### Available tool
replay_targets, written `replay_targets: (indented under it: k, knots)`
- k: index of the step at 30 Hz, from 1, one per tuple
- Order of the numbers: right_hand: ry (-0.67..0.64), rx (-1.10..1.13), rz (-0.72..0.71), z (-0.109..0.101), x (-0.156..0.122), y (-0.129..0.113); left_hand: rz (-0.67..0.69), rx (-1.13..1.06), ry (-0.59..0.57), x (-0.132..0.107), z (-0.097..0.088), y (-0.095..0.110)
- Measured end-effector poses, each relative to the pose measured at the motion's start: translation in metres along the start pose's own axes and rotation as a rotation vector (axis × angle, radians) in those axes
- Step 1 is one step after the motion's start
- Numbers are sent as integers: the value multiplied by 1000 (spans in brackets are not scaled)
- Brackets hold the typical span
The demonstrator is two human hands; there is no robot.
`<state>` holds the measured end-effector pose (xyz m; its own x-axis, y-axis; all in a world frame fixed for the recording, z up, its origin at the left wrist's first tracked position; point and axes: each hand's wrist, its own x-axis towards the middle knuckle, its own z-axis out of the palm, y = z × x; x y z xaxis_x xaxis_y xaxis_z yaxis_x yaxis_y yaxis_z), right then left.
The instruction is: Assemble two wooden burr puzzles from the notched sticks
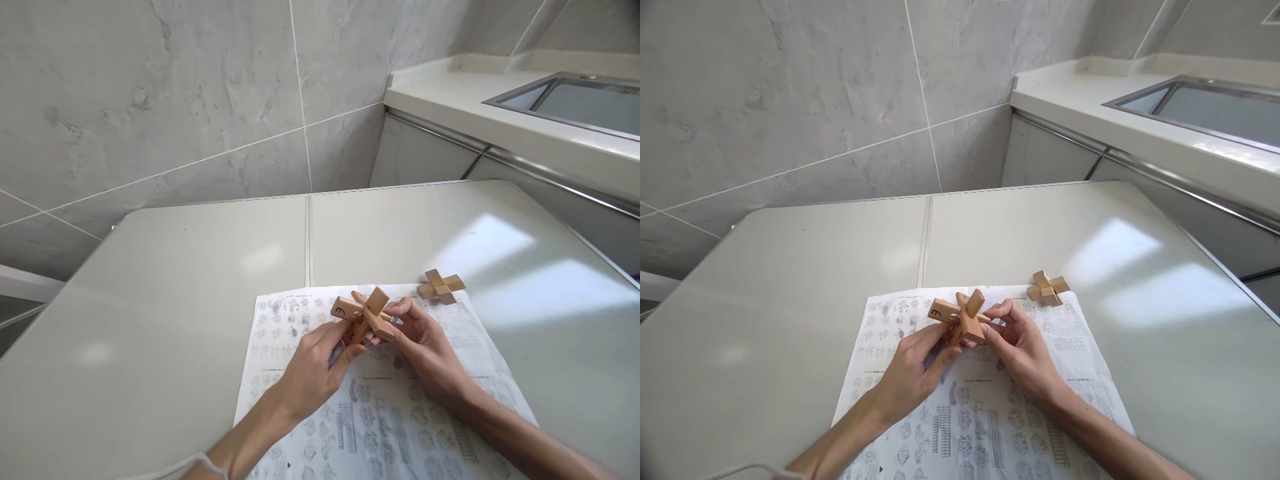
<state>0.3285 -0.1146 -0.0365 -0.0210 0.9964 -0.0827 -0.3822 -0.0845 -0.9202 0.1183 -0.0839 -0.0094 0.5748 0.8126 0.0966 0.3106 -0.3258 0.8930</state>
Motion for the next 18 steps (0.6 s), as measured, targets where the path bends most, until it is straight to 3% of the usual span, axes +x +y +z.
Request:
replay_targets:
  k: [6,14,18]
  knots:
    - [6,28,37,2,-2,0,7,17,37,0,1,3]
    - [72,-7,79,1,-5,2,1,-14,0,1,-1,1]
    - [79,13,79,6,-6,2,34,100,-6,-1,1,2]
